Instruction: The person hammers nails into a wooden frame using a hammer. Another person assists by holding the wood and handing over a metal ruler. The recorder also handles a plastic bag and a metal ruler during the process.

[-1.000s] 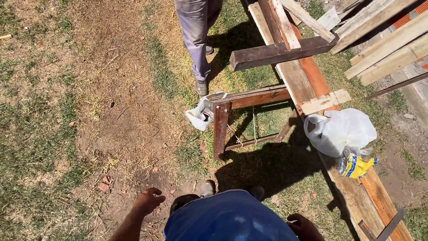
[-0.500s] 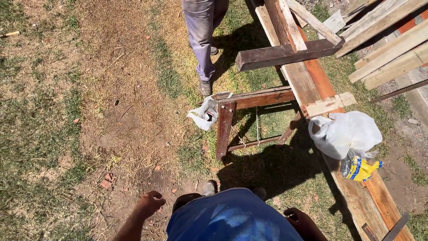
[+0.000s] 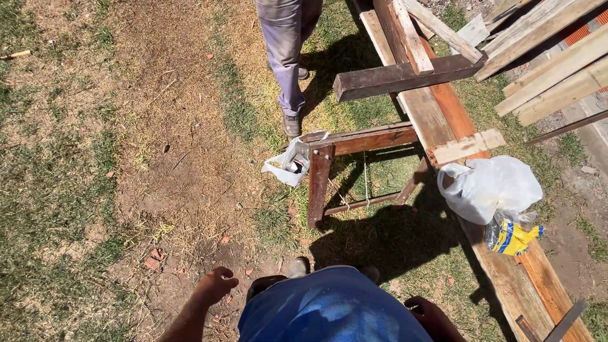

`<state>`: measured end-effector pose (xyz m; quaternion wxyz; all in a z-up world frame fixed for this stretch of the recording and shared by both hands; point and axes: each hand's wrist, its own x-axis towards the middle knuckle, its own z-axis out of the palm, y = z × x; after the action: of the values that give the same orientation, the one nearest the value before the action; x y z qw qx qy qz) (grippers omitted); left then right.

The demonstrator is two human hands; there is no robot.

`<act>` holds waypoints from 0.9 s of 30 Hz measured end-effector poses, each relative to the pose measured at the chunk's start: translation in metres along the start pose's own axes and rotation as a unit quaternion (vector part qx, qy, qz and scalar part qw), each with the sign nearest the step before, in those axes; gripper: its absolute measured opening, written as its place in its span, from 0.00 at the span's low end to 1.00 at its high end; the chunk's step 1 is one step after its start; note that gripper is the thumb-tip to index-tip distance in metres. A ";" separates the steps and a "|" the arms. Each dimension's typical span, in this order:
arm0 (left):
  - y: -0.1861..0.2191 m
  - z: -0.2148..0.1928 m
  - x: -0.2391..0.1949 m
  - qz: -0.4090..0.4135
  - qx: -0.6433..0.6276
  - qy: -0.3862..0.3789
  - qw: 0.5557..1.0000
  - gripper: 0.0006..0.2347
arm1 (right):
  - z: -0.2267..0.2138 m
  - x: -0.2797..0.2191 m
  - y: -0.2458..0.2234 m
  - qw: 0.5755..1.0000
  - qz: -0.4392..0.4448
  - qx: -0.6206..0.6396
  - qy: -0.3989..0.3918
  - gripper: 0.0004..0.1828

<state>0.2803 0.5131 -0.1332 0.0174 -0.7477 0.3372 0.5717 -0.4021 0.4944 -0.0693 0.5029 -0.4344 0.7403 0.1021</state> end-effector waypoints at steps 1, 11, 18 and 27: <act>0.001 0.000 -0.001 0.000 0.000 0.000 1.000 0.18 | 0.001 0.004 0.003 1.000 0.000 0.000 0.000 0.12; -0.001 0.007 0.000 0.009 0.009 -0.010 1.000 0.20 | 0.007 0.012 0.017 0.999 -0.023 -0.037 -0.003 0.11; -0.005 0.007 0.000 0.021 0.020 -0.001 1.000 0.19 | 0.008 0.006 0.012 0.999 -0.022 0.013 -0.028 0.11; 0.001 0.008 0.001 -0.005 0.020 0.007 1.000 0.19 | 0.013 0.002 0.010 0.999 -0.053 -0.004 -0.006 0.11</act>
<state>0.2730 0.5152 -0.1362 0.0326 -0.7529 0.3450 0.5595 -0.4011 0.5075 -0.0798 0.5104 -0.4742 0.7128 0.0813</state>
